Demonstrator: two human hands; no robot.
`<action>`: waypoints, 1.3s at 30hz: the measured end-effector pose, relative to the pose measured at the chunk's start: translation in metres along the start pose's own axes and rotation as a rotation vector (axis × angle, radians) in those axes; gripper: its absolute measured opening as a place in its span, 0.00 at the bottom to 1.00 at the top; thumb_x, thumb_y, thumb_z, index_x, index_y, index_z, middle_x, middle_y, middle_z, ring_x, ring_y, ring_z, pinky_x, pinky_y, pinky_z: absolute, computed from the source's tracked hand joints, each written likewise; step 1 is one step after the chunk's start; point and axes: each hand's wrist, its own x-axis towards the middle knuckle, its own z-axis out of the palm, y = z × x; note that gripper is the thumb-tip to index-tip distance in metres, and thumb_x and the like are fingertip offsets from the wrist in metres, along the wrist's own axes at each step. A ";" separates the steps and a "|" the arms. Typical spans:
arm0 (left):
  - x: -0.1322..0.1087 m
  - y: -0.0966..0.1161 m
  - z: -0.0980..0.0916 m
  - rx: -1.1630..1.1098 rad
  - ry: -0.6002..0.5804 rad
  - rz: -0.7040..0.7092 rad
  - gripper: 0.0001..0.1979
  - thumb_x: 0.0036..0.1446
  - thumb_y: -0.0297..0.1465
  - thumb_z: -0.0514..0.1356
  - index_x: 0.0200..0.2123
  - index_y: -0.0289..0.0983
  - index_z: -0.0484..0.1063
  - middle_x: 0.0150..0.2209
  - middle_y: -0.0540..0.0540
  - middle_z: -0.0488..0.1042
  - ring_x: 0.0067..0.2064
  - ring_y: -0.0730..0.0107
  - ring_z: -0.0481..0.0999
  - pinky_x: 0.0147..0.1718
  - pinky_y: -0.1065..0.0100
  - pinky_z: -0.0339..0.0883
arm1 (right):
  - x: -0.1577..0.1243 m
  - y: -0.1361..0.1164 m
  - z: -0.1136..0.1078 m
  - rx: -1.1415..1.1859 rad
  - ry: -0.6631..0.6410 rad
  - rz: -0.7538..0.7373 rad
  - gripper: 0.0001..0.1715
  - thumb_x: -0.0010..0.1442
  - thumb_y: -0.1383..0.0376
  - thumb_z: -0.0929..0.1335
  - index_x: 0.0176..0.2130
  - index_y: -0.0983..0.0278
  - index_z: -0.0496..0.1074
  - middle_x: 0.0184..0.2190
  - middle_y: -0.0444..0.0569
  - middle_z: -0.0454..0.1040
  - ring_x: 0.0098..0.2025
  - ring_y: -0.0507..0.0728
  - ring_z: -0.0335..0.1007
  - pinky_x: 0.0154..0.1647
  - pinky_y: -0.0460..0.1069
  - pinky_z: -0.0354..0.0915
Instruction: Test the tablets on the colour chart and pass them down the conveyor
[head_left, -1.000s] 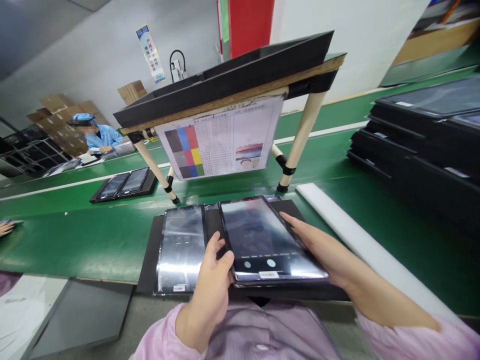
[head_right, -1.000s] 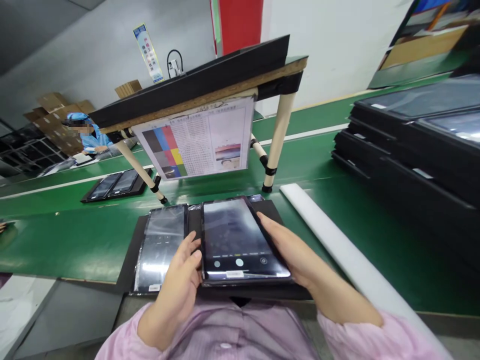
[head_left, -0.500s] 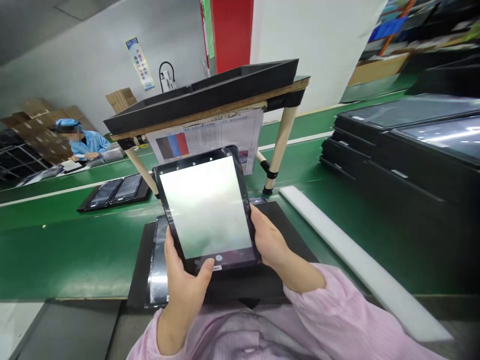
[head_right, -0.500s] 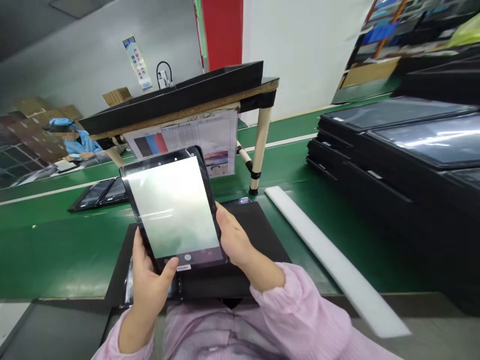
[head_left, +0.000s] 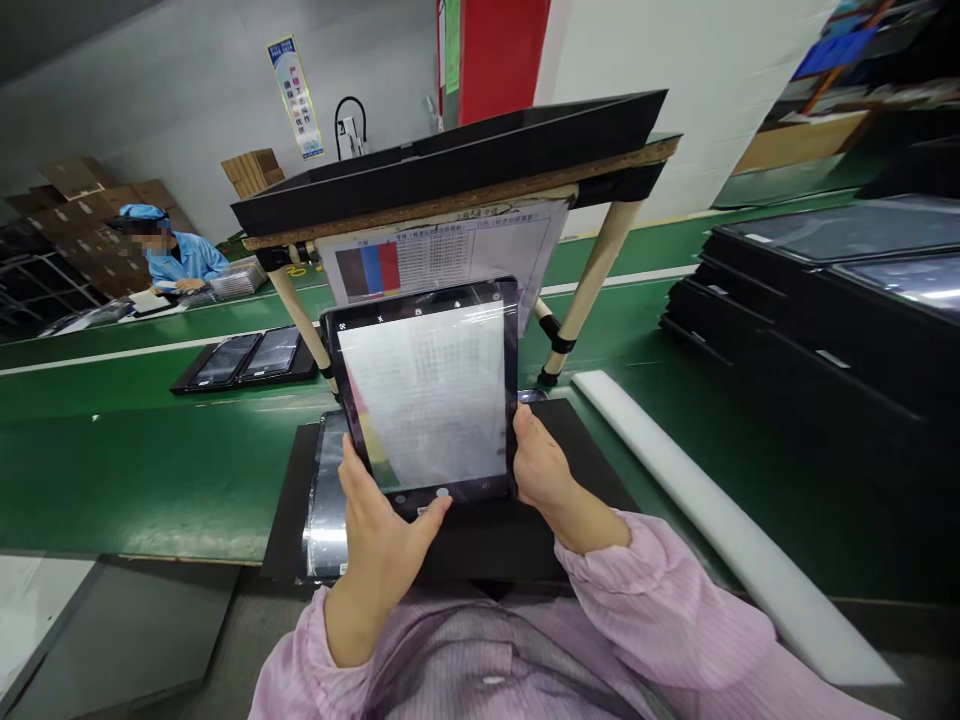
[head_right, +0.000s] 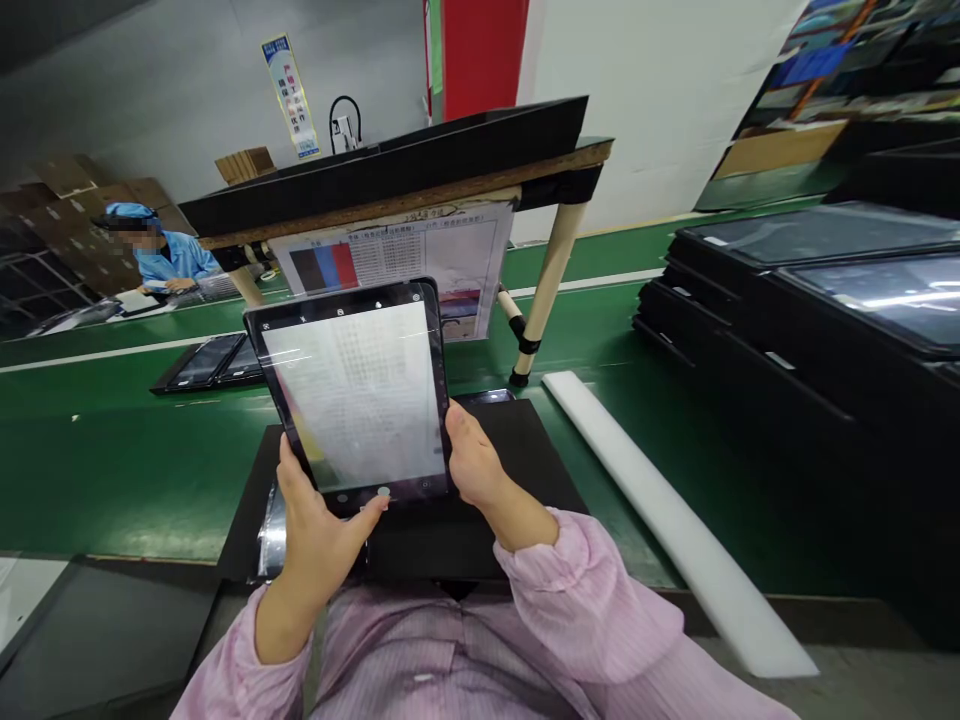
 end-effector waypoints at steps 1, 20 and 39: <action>0.000 0.000 0.000 -0.011 -0.002 -0.010 0.61 0.49 0.49 0.69 0.72 0.36 0.33 0.68 0.23 0.49 0.71 0.32 0.49 0.63 0.34 0.53 | -0.001 -0.001 0.000 -0.004 -0.002 0.004 0.45 0.55 0.29 0.61 0.50 0.58 0.77 0.46 0.51 0.80 0.60 0.66 0.70 0.58 0.60 0.71; 0.012 -0.013 -0.014 -0.871 0.089 -0.357 0.29 0.61 0.50 0.58 0.62 0.47 0.64 0.60 0.41 0.72 0.61 0.56 0.71 0.58 0.56 0.67 | -0.019 -0.009 -0.005 0.027 -0.138 -0.074 0.42 0.64 0.35 0.59 0.61 0.57 0.70 0.60 0.49 0.71 0.68 0.63 0.59 0.66 0.59 0.63; -0.009 0.019 0.003 -1.152 -0.168 -0.845 0.30 0.59 0.40 0.65 0.64 0.56 0.64 0.59 0.49 0.75 0.55 0.60 0.78 0.55 0.56 0.72 | -0.011 -0.033 -0.064 -0.537 -0.177 -0.275 0.46 0.69 0.41 0.54 0.74 0.60 0.36 0.73 0.49 0.44 0.72 0.61 0.48 0.72 0.58 0.48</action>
